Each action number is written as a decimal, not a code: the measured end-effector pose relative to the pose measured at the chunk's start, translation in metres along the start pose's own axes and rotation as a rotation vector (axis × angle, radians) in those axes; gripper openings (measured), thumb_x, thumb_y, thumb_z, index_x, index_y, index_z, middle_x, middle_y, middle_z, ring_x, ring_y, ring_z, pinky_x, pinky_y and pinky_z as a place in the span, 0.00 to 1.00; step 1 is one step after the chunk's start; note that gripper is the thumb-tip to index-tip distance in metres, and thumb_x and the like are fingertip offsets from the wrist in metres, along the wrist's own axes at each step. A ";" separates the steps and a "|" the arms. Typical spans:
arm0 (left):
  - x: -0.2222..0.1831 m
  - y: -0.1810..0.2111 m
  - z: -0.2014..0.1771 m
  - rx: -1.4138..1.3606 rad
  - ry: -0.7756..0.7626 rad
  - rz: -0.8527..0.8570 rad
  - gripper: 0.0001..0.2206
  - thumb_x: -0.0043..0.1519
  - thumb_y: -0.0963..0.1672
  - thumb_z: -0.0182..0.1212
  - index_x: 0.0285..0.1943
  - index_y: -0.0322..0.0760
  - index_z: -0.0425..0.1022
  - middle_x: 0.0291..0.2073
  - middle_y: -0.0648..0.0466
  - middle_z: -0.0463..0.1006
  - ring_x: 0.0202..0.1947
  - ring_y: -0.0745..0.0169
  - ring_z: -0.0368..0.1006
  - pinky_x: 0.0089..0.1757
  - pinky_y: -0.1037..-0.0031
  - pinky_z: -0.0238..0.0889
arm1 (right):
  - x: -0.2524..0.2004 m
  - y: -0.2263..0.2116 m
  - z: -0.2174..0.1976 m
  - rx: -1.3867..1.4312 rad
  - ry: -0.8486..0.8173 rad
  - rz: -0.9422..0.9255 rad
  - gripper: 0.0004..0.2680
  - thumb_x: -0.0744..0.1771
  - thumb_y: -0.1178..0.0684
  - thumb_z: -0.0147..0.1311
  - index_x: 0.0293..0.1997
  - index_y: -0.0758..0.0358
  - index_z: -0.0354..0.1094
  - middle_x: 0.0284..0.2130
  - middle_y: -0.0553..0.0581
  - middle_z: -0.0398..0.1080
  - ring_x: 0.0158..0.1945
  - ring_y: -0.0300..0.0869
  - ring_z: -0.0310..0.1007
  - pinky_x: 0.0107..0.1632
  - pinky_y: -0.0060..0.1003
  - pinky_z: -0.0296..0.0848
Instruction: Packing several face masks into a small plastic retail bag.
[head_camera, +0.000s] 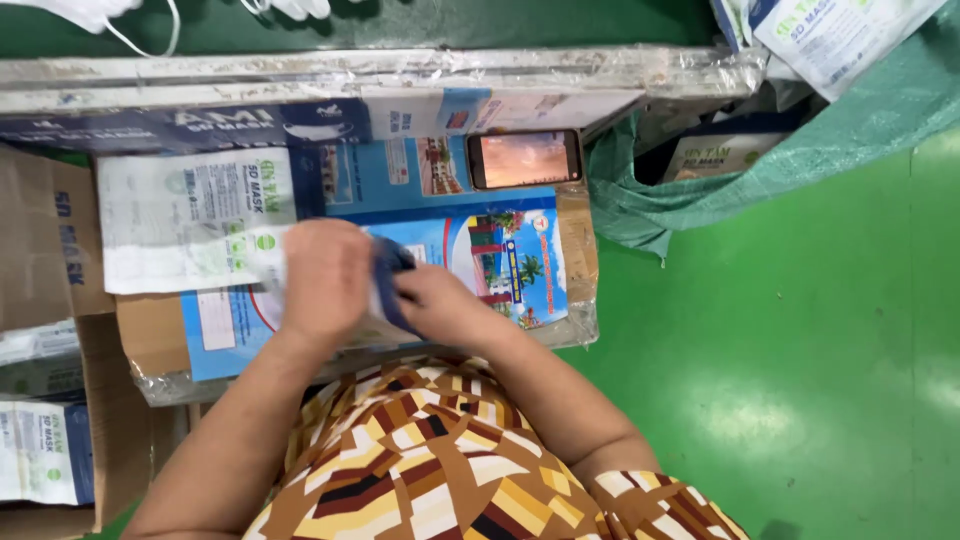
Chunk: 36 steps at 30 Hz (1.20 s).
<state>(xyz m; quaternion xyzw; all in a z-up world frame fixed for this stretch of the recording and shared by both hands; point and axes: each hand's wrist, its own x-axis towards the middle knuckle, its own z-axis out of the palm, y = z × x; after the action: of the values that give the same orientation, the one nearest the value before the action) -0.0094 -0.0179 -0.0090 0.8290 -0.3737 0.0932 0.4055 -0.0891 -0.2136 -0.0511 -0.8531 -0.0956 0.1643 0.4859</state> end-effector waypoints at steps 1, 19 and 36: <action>0.000 -0.005 -0.004 -0.068 0.059 -0.124 0.01 0.63 0.41 0.60 0.41 0.37 0.75 0.41 0.51 0.77 0.45 0.45 0.73 0.49 0.57 0.62 | 0.000 -0.016 -0.017 0.130 0.060 -0.132 0.11 0.65 0.57 0.60 0.51 0.65 0.73 0.44 0.61 0.72 0.47 0.50 0.74 0.50 0.44 0.74; 0.064 -0.011 -0.049 -0.087 -0.109 -0.055 0.08 0.61 0.43 0.64 0.46 0.34 0.76 0.46 0.46 0.79 0.48 0.44 0.75 0.49 0.60 0.67 | -0.025 0.112 -0.055 0.161 0.457 0.025 0.03 0.70 0.59 0.54 0.41 0.66 0.73 0.30 0.54 0.70 0.34 0.40 0.67 0.39 0.35 0.68; 0.240 -0.125 -0.010 0.419 -0.078 -0.276 0.18 0.69 0.43 0.55 0.67 0.34 0.69 0.55 0.35 0.76 0.55 0.31 0.72 0.51 0.51 0.67 | -0.028 0.056 -0.052 0.815 0.632 0.085 0.09 0.72 0.55 0.51 0.54 0.70 0.71 0.44 0.59 0.76 0.43 0.40 0.77 0.48 0.35 0.74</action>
<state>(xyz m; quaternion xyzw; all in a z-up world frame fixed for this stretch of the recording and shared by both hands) 0.2478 -0.0923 0.0315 0.9412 -0.2447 0.0804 0.2188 -0.0955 -0.2926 -0.0699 -0.6058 0.1621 -0.0578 0.7768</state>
